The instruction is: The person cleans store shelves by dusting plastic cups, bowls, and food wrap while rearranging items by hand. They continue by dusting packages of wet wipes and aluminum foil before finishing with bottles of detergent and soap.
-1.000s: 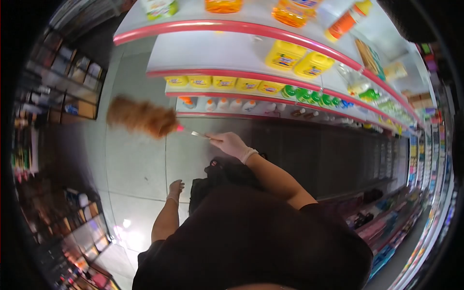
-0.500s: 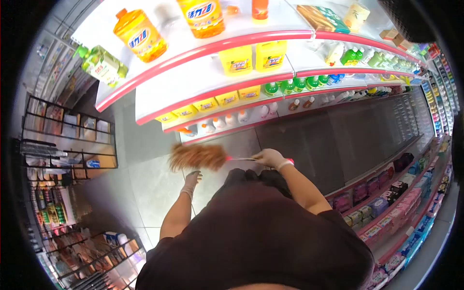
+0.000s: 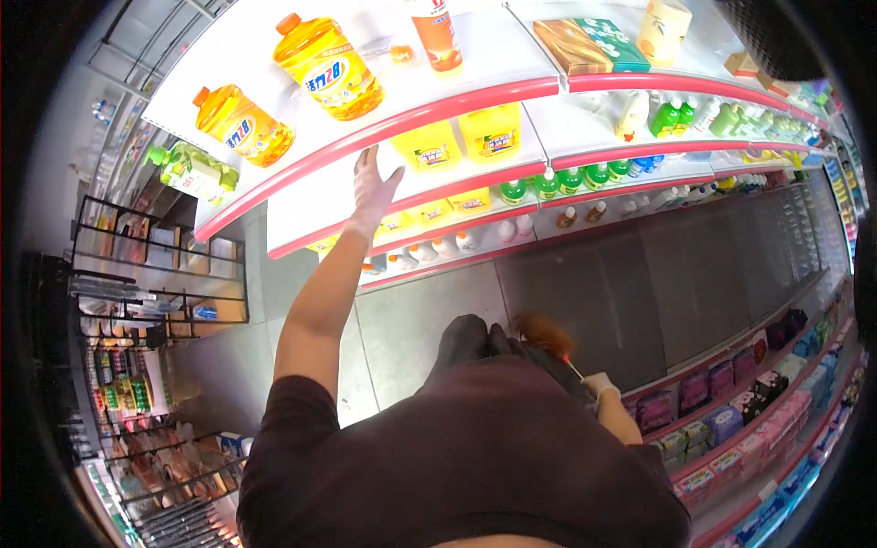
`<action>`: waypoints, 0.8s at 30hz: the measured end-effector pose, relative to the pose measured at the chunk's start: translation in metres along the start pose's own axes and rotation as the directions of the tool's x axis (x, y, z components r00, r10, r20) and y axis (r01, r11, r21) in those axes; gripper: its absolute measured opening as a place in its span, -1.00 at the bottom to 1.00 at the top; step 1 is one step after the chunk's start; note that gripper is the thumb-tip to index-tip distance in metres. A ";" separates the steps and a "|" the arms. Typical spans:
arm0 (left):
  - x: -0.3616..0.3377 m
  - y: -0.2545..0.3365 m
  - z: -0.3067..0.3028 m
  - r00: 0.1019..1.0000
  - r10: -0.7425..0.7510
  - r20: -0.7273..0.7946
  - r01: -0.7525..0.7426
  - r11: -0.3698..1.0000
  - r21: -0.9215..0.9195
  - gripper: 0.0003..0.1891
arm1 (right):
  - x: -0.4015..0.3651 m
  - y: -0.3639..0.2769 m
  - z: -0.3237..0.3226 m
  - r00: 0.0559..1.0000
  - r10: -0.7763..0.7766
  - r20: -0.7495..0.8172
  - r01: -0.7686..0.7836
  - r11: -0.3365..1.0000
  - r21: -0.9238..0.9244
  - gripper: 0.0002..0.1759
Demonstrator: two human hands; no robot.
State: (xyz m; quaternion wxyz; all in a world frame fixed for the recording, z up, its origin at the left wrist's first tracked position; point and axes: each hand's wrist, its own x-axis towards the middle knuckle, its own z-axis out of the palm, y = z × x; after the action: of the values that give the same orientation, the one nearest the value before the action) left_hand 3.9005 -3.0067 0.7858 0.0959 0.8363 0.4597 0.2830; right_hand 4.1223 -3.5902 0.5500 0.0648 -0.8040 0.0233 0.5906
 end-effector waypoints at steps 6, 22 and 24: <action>0.086 0.019 0.028 0.824 -0.287 0.488 0.177 0.950 0.259 -0.29 | 0.053 0.034 0.023 0.944 -0.322 -0.078 0.331 0.920 0.212 -0.69; 0.004 -0.011 0.045 0.973 -0.030 -0.231 0.015 0.998 -0.066 -0.43 | 0.049 -0.074 -0.043 0.983 -0.159 0.095 0.160 0.987 -0.003 -0.80; -0.069 -0.019 0.048 0.982 -0.083 -0.168 0.057 0.987 -0.153 -0.35 | 0.046 -0.101 -0.037 0.916 -0.272 0.296 0.319 0.940 -0.121 -0.80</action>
State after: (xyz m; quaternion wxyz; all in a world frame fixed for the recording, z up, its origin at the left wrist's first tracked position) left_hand 3.8847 -3.0480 0.7121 0.1271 0.7822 0.4733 0.3847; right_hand 4.1825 -3.4934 0.5245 0.0889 -0.7110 -0.1574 0.6796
